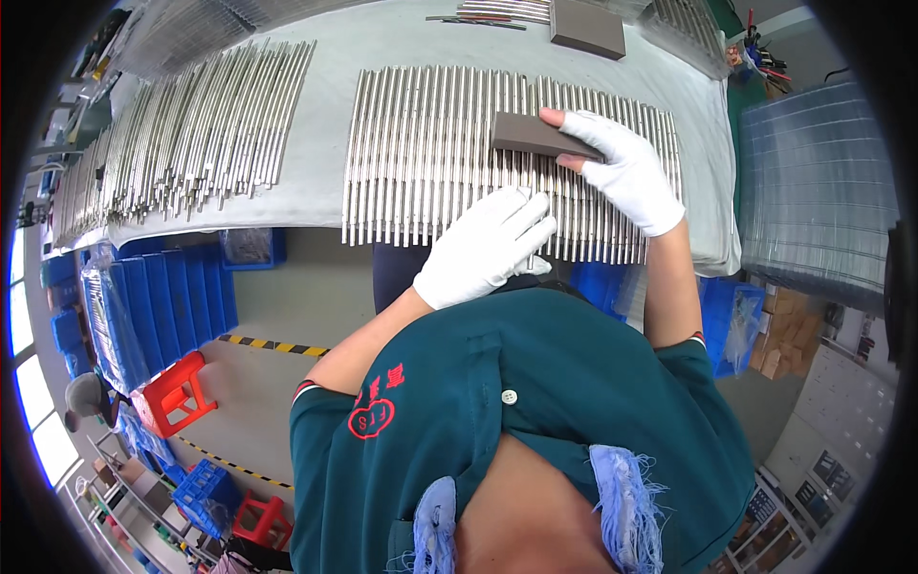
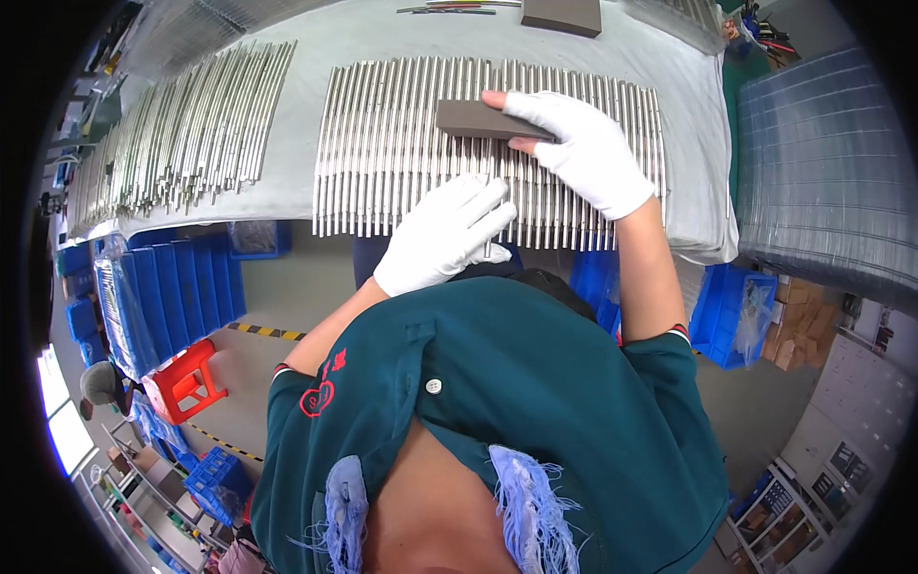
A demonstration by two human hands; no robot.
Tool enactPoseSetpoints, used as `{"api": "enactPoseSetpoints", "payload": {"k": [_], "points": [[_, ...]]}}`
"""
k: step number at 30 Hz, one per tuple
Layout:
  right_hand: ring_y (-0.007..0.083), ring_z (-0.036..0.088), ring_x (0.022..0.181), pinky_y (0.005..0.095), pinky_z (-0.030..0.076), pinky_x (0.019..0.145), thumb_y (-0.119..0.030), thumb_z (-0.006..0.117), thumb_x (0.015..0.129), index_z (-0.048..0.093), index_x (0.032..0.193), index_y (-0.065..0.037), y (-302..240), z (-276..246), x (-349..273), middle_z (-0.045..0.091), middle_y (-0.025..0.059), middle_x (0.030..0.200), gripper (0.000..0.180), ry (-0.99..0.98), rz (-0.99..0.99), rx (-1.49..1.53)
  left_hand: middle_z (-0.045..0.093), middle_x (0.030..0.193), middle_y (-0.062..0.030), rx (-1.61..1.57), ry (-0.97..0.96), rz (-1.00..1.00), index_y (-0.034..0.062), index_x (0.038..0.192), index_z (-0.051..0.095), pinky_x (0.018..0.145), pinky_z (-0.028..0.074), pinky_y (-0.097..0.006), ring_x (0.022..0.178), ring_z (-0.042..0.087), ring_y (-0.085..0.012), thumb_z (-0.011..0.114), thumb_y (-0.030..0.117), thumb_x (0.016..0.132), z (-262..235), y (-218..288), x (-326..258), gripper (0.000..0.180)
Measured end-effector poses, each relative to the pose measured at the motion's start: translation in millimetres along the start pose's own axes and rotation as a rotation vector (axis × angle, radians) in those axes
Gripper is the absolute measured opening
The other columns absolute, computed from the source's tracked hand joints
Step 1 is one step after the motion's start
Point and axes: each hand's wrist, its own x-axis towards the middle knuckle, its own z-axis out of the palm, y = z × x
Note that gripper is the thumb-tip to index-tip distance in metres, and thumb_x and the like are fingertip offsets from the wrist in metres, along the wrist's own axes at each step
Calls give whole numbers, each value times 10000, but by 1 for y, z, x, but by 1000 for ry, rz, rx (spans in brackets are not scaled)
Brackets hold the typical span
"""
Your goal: Aligning and arranging rows of thin metal rods on a workbench using an alignment block.
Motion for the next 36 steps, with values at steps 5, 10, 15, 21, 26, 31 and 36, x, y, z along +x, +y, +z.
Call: {"api": "enactPoseSetpoints", "payload": {"k": [5,10,15,21,26,31,36], "points": [[163,549,1248,308,423,1086,28,664,854,593,1349,-69,19,-31,-10,616,60,1344,510,-40,217,382,543,1226,-126,-53,-21,-26,33,1163,570,1030,428,-414,1174,517,-313,708,303,768,3,-2,-3,498],[189,574,1228,309,426,1069,-11,670,860,601,1343,-95,3,0,0,621,79,1339,495,21,45,89,545,1235,-126,-15,-24,-13,37,1163,572,1052,415,-417,1196,513,-313,704,309,780,4,-2,-1,489],[179,569,1229,306,426,1055,-56,698,855,584,1368,-102,32,-39,-25,614,80,1351,527,20,139,111,548,1238,-126,-25,-34,-37,37,1168,572,1064,406,-430,1208,511,-314,703,300,789,2,-2,-2,480],[190,574,1179,301,433,1027,-199,737,881,506,1449,-145,55,-83,-58,575,105,1373,616,618,278,94,564,1234,-122,-12,15,-19,30,1166,576,1060,423,-411,1202,530,-309,743,251,730,5,0,-2,516],[197,591,1184,302,433,1017,-254,703,906,507,1445,-161,90,-103,-69,615,120,1338,582,675,466,-241,575,1249,-129,32,7,-30,33,1186,579,1083,410,-419,1236,520,-317,761,266,729,10,-3,-4,544],[256,567,1243,337,412,1052,-353,679,908,517,1431,-149,102,-106,-75,586,137,1370,585,634,556,-249,551,1337,-142,-16,-33,-68,38,1297,554,1125,369,-434,1290,490,-327,755,340,759,5,0,-8,648],[307,450,1357,400,381,1102,-358,659,914,487,1433,-119,102,-104,-75,458,130,1485,597,628,535,-693,521,1399,-147,-22,-57,-85,47,1370,521,1147,341,-446,1327,460,-337,733,397,779,7,-1,-9,719]]}}
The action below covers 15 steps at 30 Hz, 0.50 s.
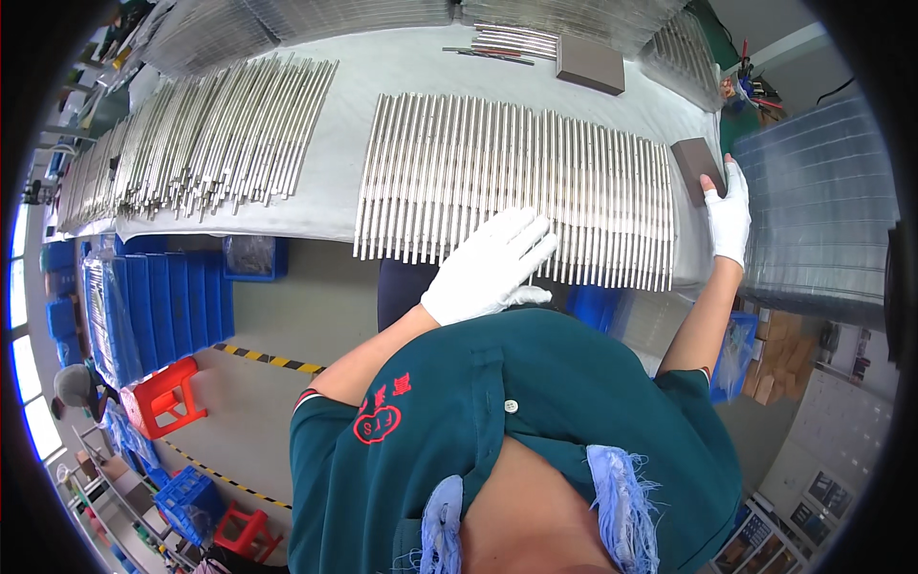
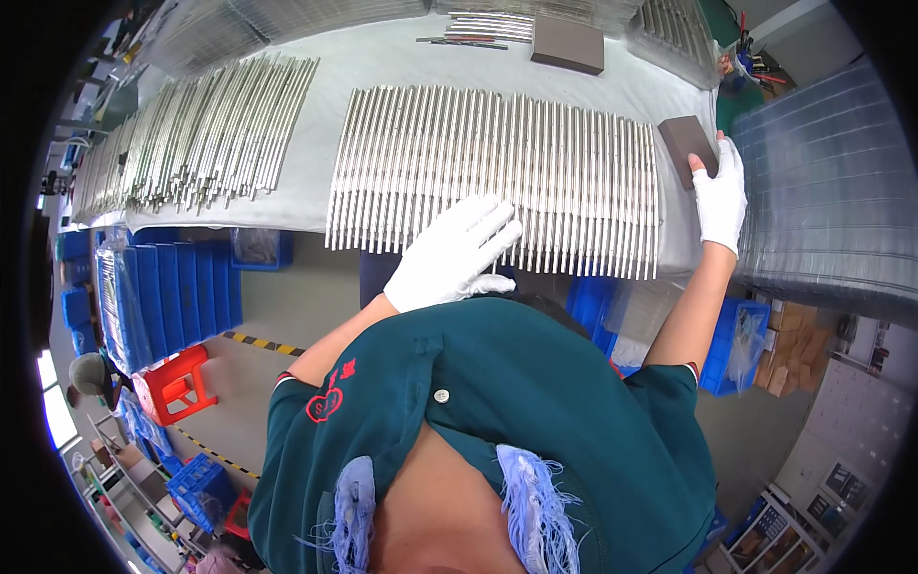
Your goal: Aligning and arranging rows of thin metal rods on a workbench using an alignment block.
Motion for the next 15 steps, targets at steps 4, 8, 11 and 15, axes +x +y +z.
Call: {"api": "enactPoseSetpoints", "payload": {"k": [4,8,11,15], "points": [[303,458,1355,389,376,1107,-356,657,919,471,1445,-124,-13,1,4,462,125,1485,604,95,-84,25,548,1331,-137,22,63,20,47,1278,559,1123,373,-436,1288,487,-327,745,336,760,2,-1,3,621],[302,450,1364,379,369,1114,-367,657,922,454,1460,-128,-46,-2,10,455,124,1493,623,57,-213,223,567,1247,-122,32,96,41,44,1160,577,1087,404,-411,1244,509,-307,755,270,744,1,1,7,506],[305,452,1361,380,373,1108,-399,649,927,450,1470,-150,-74,-3,9,462,124,1488,630,37,-281,257,567,1253,-120,53,58,49,37,1184,574,1087,394,-412,1251,501,-305,746,315,763,-7,0,5,532],[310,453,1357,380,370,1104,-421,660,913,441,1479,-143,-96,-7,8,478,148,1472,667,-39,-369,308,571,1286,-132,134,65,29,56,1273,562,1123,329,-471,1274,492,-315,738,449,753,-25,-10,-7,675]]}}
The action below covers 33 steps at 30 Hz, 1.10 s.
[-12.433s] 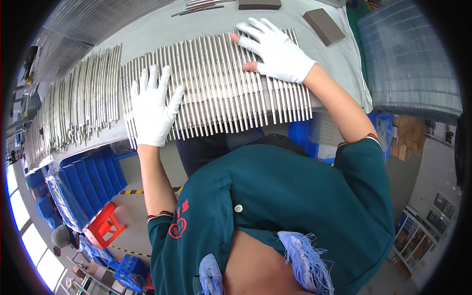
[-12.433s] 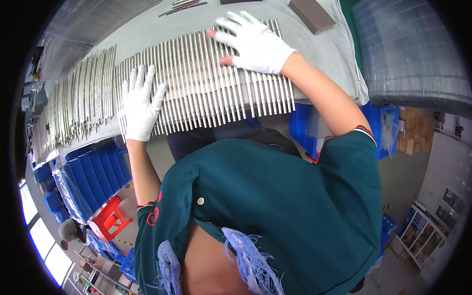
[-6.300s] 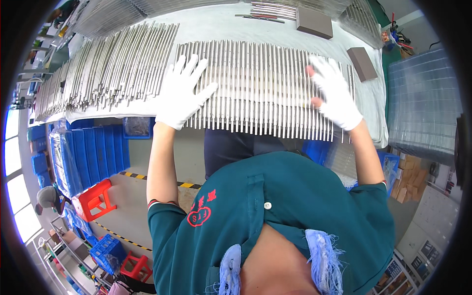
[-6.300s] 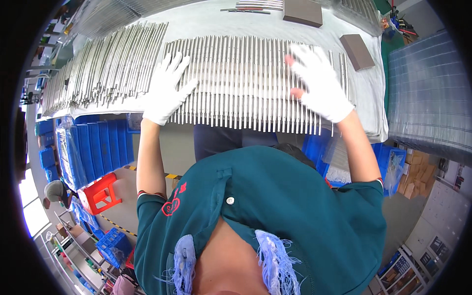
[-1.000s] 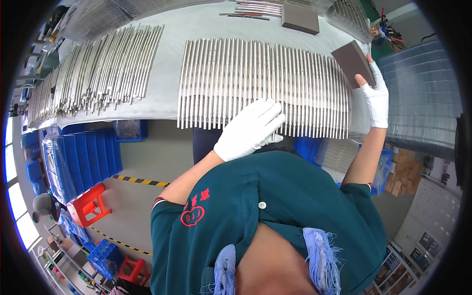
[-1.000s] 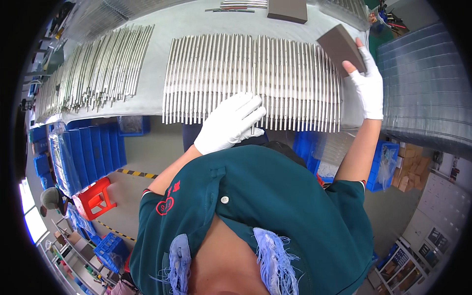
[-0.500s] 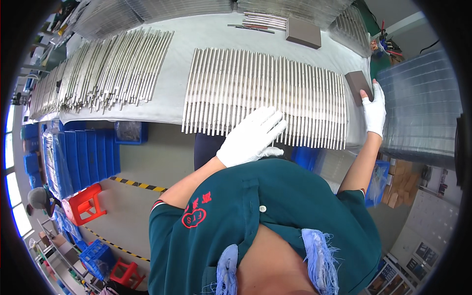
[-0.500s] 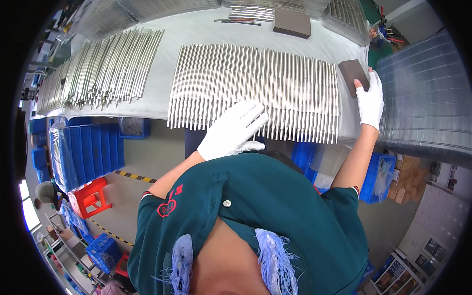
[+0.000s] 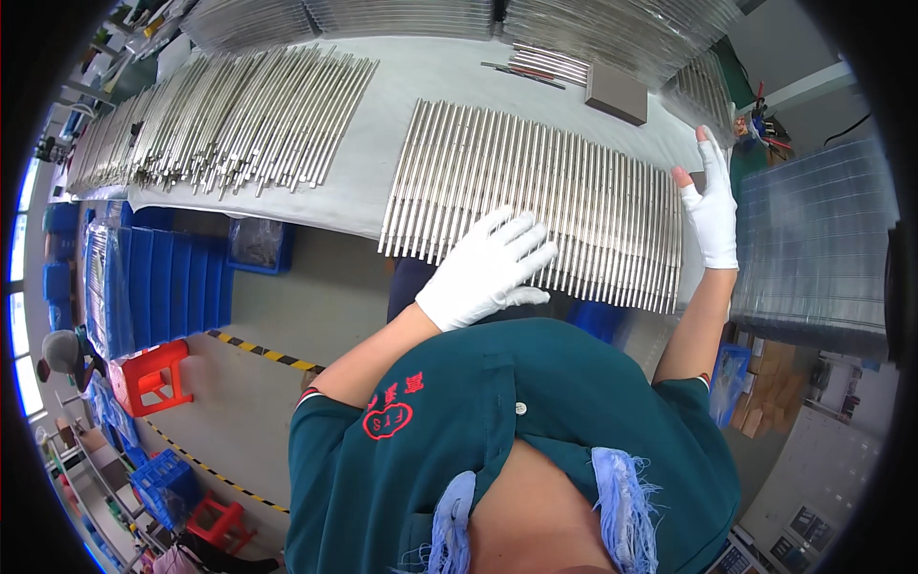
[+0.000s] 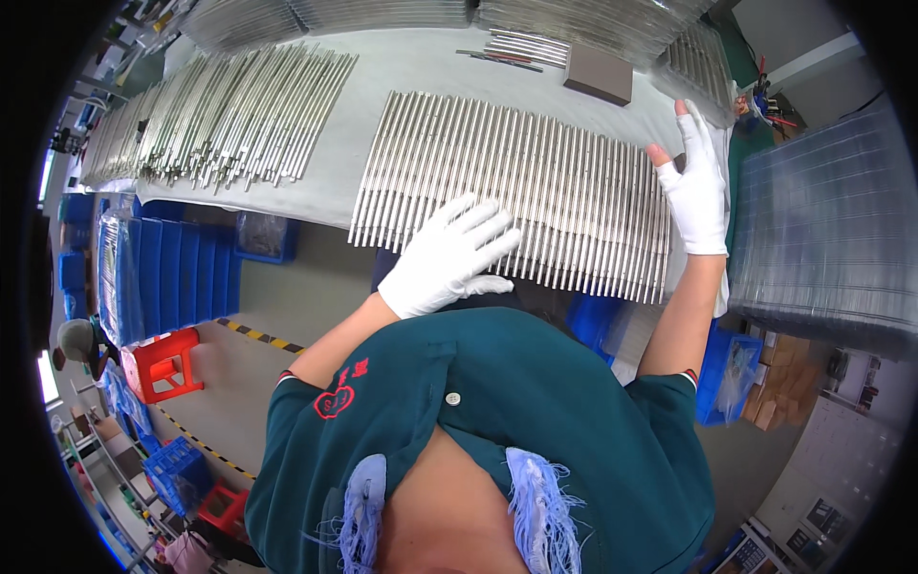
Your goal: Aligning and arranging rows of thin metal rods on a workbench using an alignment block.
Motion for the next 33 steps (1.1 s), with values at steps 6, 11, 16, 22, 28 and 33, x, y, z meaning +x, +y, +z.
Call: {"api": "enactPoseSetpoints", "payload": {"k": [6,11,16,22,28,33], "points": [[321,435,1375,386,330,1137,-402,678,900,432,1482,-126,-8,6,-1,465,170,1480,689,-107,-26,19,540,1326,-147,173,13,-203,64,1322,544,1137,301,-472,1297,453,-333,765,543,650,-23,-29,-28,855],[322,391,1408,392,297,1161,-452,621,922,432,1472,-86,-40,32,4,427,167,1510,688,-298,-119,205,533,1352,-142,203,0,-192,66,1341,533,1140,296,-473,1314,441,-335,754,581,632,-23,-37,-33,904],[333,326,1438,418,227,1202,-463,459,1000,391,1486,-81,-96,108,28,398,167,1525,622,-524,-490,141,511,1387,-162,141,-29,-202,81,1393,495,1147,278,-486,1342,417,-351,723,576,681,-28,-35,-36,897],[335,279,1454,458,175,1213,-548,344,1012,320,1526,-118,-133,187,79,340,169,1553,670,-480,-789,-57,493,1405,-166,203,-99,-254,167,1415,495,1151,254,-526,1340,392,-410,713,599,693,-46,-37,-45,869],[326,286,1451,487,161,1205,-529,328,1018,313,1535,-141,-153,217,92,340,161,1557,646,-503,-875,-259,502,1393,-142,128,-107,-225,177,1403,507,1156,254,-516,1339,398,-393,732,557,697,-44,-42,-52,833],[327,306,1439,497,179,1195,-523,326,1020,338,1522,-151,-172,232,98,360,160,1545,626,-490,-898,-261,486,1416,-132,155,-116,-271,171,1398,510,1158,267,-510,1347,394,-385,676,584,739,-58,-57,-66,795]]}}
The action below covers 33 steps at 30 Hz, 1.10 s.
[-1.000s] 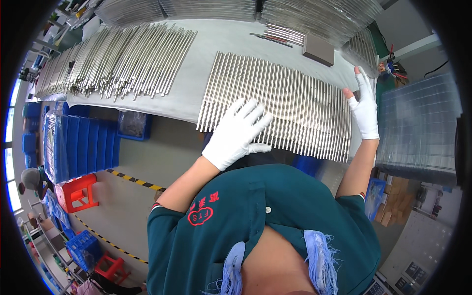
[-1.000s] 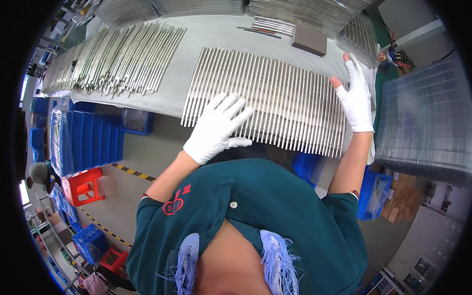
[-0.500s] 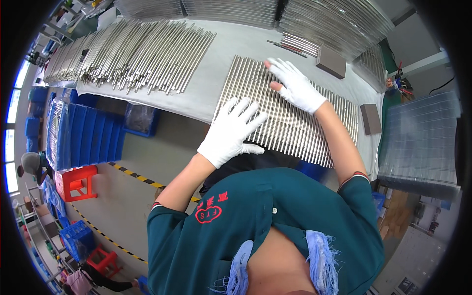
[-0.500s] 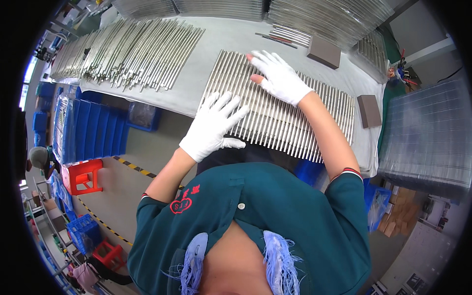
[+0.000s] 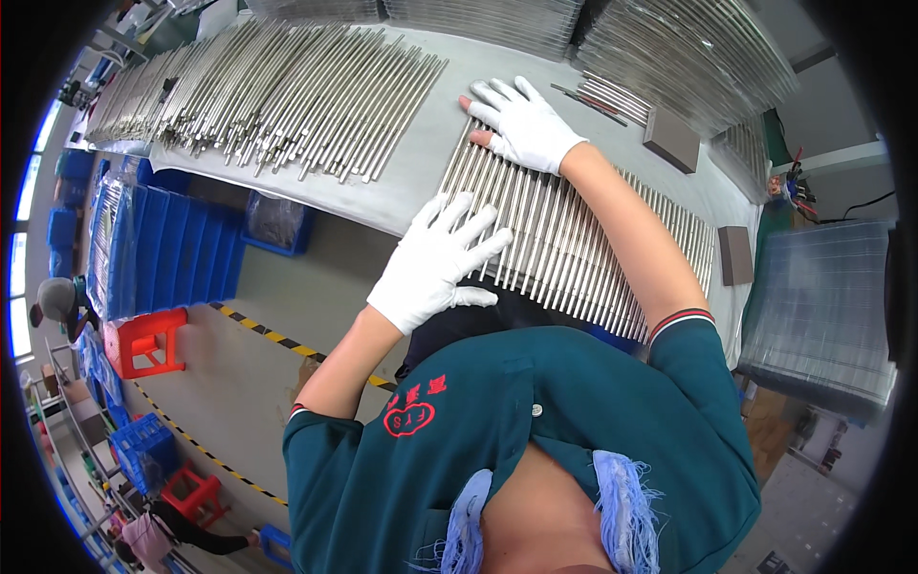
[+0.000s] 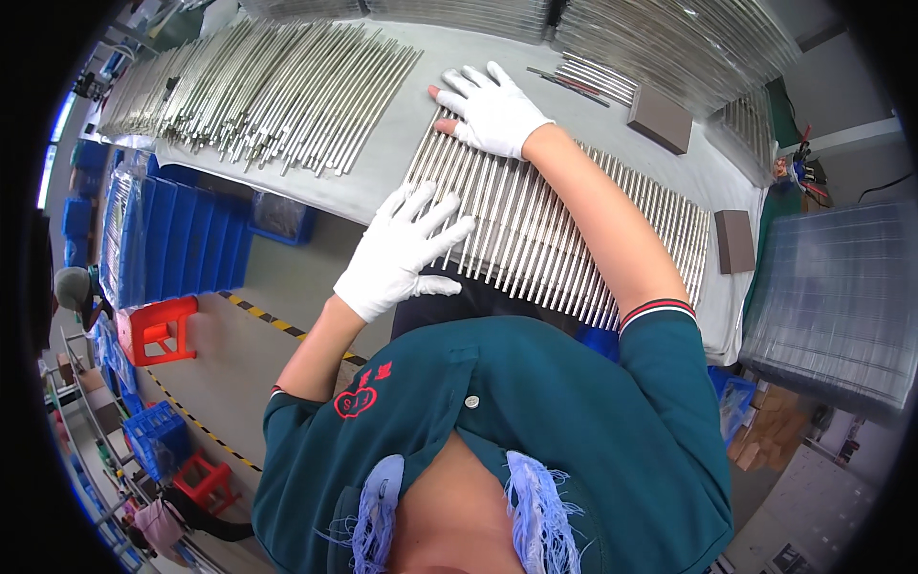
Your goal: Aligning and arranging rows of thin metal rods on a workbench using an alignment block.
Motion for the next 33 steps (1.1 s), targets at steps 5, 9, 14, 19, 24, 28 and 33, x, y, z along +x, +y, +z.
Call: {"api": "enactPoseSetpoints", "payload": {"k": [5,9,14,19,24,28,33], "points": [[324,314,1433,501,192,1187,-517,336,1019,352,1515,-149,-13,1,25,375,159,1535,618,44,-4,0,489,1420,-148,34,64,-70,150,1384,517,1165,273,-500,1347,400,-389,669,587,732,-2,-14,-13,800],[310,324,1427,507,201,1181,-535,343,1011,397,1489,-157,-10,10,25,401,148,1514,612,88,4,28,484,1428,-148,13,43,-51,148,1394,510,1167,259,-503,1355,389,-393,662,601,744,0,-12,-11,807],[306,331,1421,502,196,1183,-536,353,1007,395,1493,-175,4,9,-5,412,143,1506,607,98,-5,-21,486,1416,-118,-26,2,44,145,1397,497,1158,261,-507,1362,376,-372,735,523,719,8,8,1,812],[324,279,1454,484,164,1203,-587,311,1000,372,1513,-168,11,0,-26,369,170,1538,665,15,30,-12,490,1416,-102,-79,3,99,143,1377,513,1145,276,-509,1358,381,-363,776,472,692,9,21,10,804],[329,286,1448,479,173,1201,-584,320,1000,379,1509,-168,5,1,-18,371,177,1535,660,28,75,11,490,1415,-108,-23,-13,81,151,1374,519,1143,278,-509,1350,390,-365,761,469,722,7,15,6,765],[327,301,1439,460,183,1198,-570,331,1004,396,1498,-162,-6,1,6,385,189,1520,645,57,66,35,495,1407,-128,11,18,19,158,1373,525,1154,275,-505,1346,395,-391,718,510,758,2,1,-7,734],[326,310,1434,454,186,1197,-555,338,1008,403,1494,-162,-18,1,26,387,180,1520,629,58,111,56,500,1397,-136,69,55,-52,170,1370,525,1143,307,-500,1333,404,-396,733,479,753,-1,-14,-16,721]]}}
